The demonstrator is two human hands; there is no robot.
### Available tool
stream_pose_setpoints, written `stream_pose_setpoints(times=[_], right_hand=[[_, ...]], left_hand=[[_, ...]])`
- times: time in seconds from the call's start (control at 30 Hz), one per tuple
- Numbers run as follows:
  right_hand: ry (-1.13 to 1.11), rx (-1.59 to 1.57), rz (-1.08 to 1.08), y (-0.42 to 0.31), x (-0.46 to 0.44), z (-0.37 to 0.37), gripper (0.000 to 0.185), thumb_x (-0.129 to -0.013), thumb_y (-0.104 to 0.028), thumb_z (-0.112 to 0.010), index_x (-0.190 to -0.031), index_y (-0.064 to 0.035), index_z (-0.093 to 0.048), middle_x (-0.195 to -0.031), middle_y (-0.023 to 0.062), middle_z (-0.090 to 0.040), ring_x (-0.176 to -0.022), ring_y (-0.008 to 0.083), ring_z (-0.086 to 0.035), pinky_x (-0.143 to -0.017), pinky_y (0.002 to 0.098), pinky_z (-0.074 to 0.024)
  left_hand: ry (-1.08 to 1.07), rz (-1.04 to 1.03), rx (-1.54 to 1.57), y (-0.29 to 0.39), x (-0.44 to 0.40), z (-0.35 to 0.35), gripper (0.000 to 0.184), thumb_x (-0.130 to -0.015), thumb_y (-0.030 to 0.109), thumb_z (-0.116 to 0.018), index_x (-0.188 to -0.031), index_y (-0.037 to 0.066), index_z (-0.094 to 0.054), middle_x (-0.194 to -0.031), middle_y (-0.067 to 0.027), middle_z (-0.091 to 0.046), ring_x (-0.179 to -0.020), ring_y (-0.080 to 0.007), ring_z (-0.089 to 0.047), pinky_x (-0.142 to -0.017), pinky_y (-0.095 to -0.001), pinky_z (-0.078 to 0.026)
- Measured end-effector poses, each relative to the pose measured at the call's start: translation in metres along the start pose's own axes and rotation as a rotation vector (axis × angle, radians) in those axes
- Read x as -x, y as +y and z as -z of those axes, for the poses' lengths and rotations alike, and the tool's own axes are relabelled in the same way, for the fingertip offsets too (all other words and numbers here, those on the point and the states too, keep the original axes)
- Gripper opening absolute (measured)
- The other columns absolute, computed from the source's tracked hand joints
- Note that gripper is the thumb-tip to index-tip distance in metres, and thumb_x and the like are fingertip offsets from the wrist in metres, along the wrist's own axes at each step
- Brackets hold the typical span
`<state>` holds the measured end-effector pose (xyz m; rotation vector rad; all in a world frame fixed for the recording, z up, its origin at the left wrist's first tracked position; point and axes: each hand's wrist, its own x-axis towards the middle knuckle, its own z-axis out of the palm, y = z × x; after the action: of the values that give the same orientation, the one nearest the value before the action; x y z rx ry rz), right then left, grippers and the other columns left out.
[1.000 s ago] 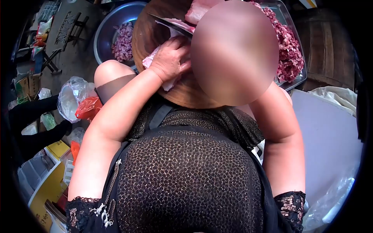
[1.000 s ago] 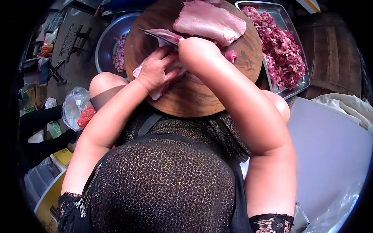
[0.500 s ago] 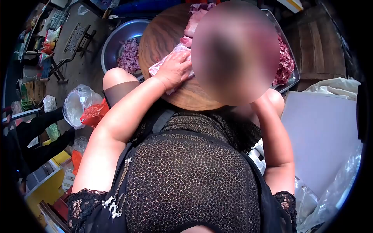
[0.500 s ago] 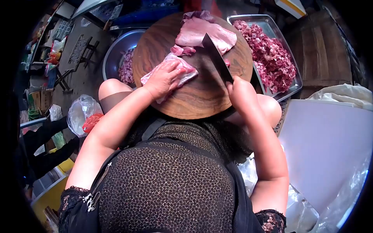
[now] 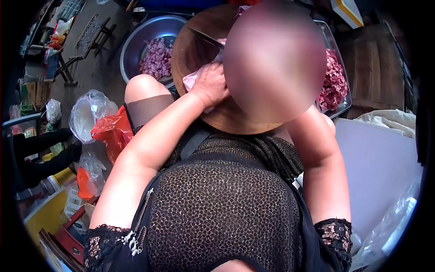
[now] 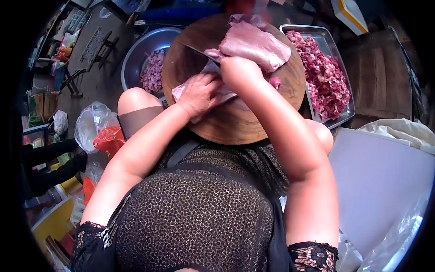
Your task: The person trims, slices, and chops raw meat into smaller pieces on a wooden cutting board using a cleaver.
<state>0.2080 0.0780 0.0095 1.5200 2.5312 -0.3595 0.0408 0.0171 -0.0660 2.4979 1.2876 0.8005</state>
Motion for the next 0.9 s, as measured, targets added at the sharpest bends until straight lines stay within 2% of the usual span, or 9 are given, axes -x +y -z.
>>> stream_pose_setpoints(times=[0.2, 0.33, 0.4, 0.47, 0.53, 0.6, 0.67, 0.77, 0.9], right_hand=[[0.178, -0.197, -0.082, -0.011, -0.061, 0.009, 0.03, -0.096, -0.029, -0.051, -0.101, -0.0045, -0.068, -0.096, 0.0214, -0.07, -0.094, 0.0392, -0.067, -0.083, 0.0488, -0.0532], [0.361, -0.376, -0.222, 0.004, -0.019, 0.014, 0.032, -0.095, -0.03, -0.052, -0.105, -0.0035, -0.066, -0.096, 0.0245, -0.067, -0.094, 0.0432, -0.063, -0.082, 0.0503, -0.0491], [0.398, -0.363, -0.118, 0.015, 0.031, 0.017, 0.028, -0.094, -0.029, -0.054, -0.102, -0.0043, -0.065, -0.09, 0.0241, -0.067, -0.088, 0.0439, -0.064, -0.079, 0.0523, -0.0489], [0.347, -0.404, -0.2, 0.013, 0.086, 0.018, 0.027, -0.094, -0.028, -0.056, -0.101, -0.0043, -0.065, -0.087, 0.0232, -0.067, -0.085, 0.0429, -0.064, -0.075, 0.0521, -0.0493], [0.279, -0.405, -0.263, 0.011, 0.124, 0.008, 0.025, -0.094, -0.028, -0.058, -0.102, -0.0056, -0.066, -0.086, 0.0203, -0.068, -0.083, 0.0402, -0.065, -0.072, 0.0503, -0.051], [0.368, -0.344, -0.226, 0.003, 0.147, -0.007, 0.022, -0.094, -0.027, -0.059, -0.101, -0.0067, -0.067, -0.086, 0.0186, -0.069, -0.081, 0.0379, -0.067, -0.071, 0.0479, -0.0529], [0.414, -0.196, -0.141, 0.001, 0.156, -0.023, 0.015, -0.095, -0.021, -0.057, -0.095, -0.0066, -0.063, -0.078, 0.016, -0.068, -0.074, 0.033, -0.068, -0.062, 0.044, -0.0547], [0.299, -0.12, -0.223, -0.008, 0.156, -0.022, 0.017, -0.094, -0.019, -0.059, -0.102, -0.0054, -0.064, -0.081, 0.016, -0.068, -0.072, 0.0345, -0.067, -0.064, 0.0428, -0.0543], [0.231, -0.109, -0.203, -0.006, 0.148, -0.022, 0.016, -0.095, -0.02, -0.057, -0.09, -0.004, -0.057, -0.074, 0.0167, -0.065, -0.067, 0.0356, -0.065, -0.059, 0.045, -0.0527]], left_hand=[[0.025, -0.108, 0.109, -0.004, 0.001, 0.003, 0.045, -0.073, 0.017, -0.071, -0.117, 0.013, -0.065, -0.118, -0.0111, -0.058, -0.112, -0.0336, -0.054, -0.096, -0.0459, -0.046], [0.017, -0.11, 0.086, -0.008, 0.008, -0.001, 0.044, -0.075, 0.018, -0.071, -0.118, 0.014, -0.065, -0.12, -0.0117, -0.057, -0.114, -0.0339, -0.054, -0.099, -0.0451, -0.045], [0.002, -0.062, -0.092, 0.001, 0.004, 0.005, 0.043, -0.076, 0.019, -0.071, -0.119, 0.016, -0.065, -0.121, -0.0124, -0.057, -0.114, -0.0338, -0.053, -0.101, -0.0448, -0.043], [0.078, -0.062, -0.211, 0.019, -0.002, 0.016, 0.042, -0.076, 0.019, -0.071, -0.117, 0.015, -0.066, -0.121, -0.013, -0.058, -0.115, -0.0336, -0.053, -0.1, -0.0439, -0.044], [-0.002, -0.14, -0.07, 0.02, -0.011, 0.019, 0.037, -0.076, 0.02, -0.07, -0.113, 0.012, -0.068, -0.12, -0.0133, -0.058, -0.114, -0.0328, -0.054, -0.097, -0.0434, -0.046], [-0.11, -0.029, 0.035, 0.007, -0.009, 0.005, 0.033, -0.077, 0.02, -0.071, -0.108, 0.008, -0.07, -0.114, -0.013, -0.06, -0.107, -0.0324, -0.058, -0.092, -0.0436, -0.049], [-0.02, -0.062, 0.023, 0.002, -0.006, -0.005, 0.027, -0.082, 0.023, -0.067, -0.105, 0.011, -0.072, -0.112, -0.0101, -0.062, -0.104, -0.031, -0.058, -0.091, -0.0434, -0.049], [0.056, -0.106, 0.142, 0.005, -0.011, 0.001, 0.03, -0.081, 0.027, -0.07, -0.109, 0.018, -0.072, -0.116, -0.0088, -0.061, -0.11, -0.031, -0.057, -0.096, -0.0424, -0.047], [-0.006, -0.051, 0.074, 0.002, -0.01, 0.0, 0.031, -0.081, 0.029, -0.07, -0.112, 0.025, -0.072, -0.12, -0.0071, -0.06, -0.117, -0.0297, -0.054, -0.101, -0.0427, -0.045]])
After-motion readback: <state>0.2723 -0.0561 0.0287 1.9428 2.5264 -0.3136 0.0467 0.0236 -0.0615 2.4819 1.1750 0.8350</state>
